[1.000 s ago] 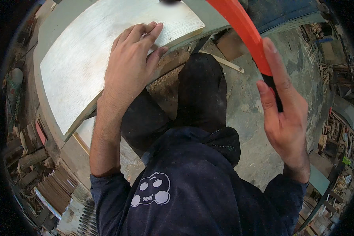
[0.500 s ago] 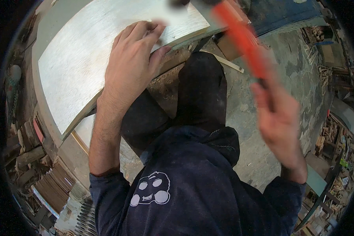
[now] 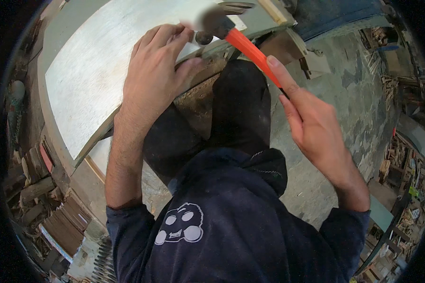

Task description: Assemble a wooden box by hammering nails into the wooden panels and trimming excess material.

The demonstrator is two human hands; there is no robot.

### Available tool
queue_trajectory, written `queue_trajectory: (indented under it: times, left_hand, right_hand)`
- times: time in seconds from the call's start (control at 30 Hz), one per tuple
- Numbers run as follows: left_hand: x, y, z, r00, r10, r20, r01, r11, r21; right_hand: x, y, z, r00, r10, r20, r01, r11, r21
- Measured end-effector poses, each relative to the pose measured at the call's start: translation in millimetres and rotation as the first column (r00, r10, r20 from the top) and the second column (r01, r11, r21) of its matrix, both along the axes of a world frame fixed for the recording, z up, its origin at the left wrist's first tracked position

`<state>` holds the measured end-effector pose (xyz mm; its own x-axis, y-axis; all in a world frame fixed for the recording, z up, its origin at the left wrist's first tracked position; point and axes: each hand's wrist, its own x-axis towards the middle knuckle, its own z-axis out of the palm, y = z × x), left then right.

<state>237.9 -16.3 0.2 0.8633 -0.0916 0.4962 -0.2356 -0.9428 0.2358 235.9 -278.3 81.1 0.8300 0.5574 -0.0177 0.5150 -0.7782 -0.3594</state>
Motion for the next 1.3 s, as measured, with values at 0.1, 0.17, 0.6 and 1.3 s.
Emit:
queue_trajectory:
  times: [0.1,0.17,0.6,1.3]
  left_hand:
    - [-2,5,-4,0.999,0.001,-0.052,-0.002,1.000,-0.015]
    - [-4,3,-6,0.998,0.037,-0.055,-0.036,0.999,0.022]
    - [-4,5,-8,0.997,0.041,-0.067,-0.041,0.999,0.004]
    - [-2,3,-3,0.996,0.018,-0.082,-0.017,1.000,0.006]
  right_hand:
    - [7,9,22,0.981,-0.083,-0.178,0.051,0.982,-0.181]
    - [2,1,27,0.998,0.065,-0.011,-0.065,0.998,0.008]
    - [9,7,26,0.991,0.109,0.081,-0.113,0.993,0.042]
    - [10,5,21,0.985,0.056,0.163,-0.077,0.989,0.127]
